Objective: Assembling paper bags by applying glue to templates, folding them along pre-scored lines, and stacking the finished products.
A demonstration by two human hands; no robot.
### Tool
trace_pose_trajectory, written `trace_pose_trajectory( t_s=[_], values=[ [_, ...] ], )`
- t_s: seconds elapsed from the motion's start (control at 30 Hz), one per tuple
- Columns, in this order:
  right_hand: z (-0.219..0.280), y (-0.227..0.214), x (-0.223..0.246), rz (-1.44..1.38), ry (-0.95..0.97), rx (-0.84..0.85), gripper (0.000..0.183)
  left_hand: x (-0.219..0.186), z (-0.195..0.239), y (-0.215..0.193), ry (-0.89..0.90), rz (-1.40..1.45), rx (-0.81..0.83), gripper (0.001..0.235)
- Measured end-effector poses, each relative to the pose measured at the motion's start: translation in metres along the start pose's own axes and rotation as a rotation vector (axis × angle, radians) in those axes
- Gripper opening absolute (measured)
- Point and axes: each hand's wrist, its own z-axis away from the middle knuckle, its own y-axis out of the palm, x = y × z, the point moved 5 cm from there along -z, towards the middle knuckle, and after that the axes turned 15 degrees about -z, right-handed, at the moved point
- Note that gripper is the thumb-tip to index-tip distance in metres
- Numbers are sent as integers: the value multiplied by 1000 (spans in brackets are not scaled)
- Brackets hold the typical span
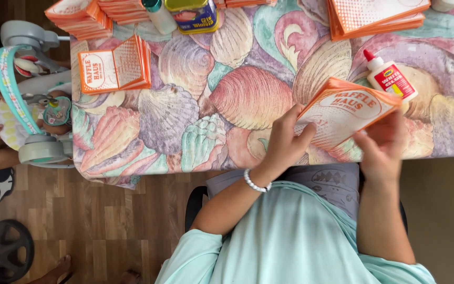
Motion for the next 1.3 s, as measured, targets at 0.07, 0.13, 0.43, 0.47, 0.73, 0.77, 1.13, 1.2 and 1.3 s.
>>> trace_pose_trajectory(
  t_s=[0.07, 0.13, 0.43, 0.47, 0.73, 0.77, 1.13, 1.2, 1.3],
  values=[
    [-13, -3, 27, -19, -5, 14, 75, 8, -13, -3, -42, -39, 105, 14],
    [-15, -22, 32, -11, 185, 33, 85, 16, -25, -6, -79, -101, 158, 19],
    [-3, -15, -10, -78, 318, -83, 17, 19, -55, 8, -143, -213, 434, 28],
    [-5, -17, -17, -83, 322, -88, 17, 22, -58, 8, -147, -217, 440, 28],
    [-8, 1, -21, -75, 414, -142, 15, 19, -66, 8, -150, -299, 471, 32],
    [-7, 2, -19, -71, 408, -146, 15, 18, -69, 8, -144, -295, 475, 32],
    [-49, -85, 58, 179, 105, -491, 10, 29, -168, 6, -96, -405, 463, 40],
    [-46, -138, 48, 120, 93, -569, 8, 48, -196, 21, -135, -421, 395, 44],
    [-25, -203, 36, 81, 113, -654, 17, 73, -235, 55, -177, -499, 276, 60]
  ],
)
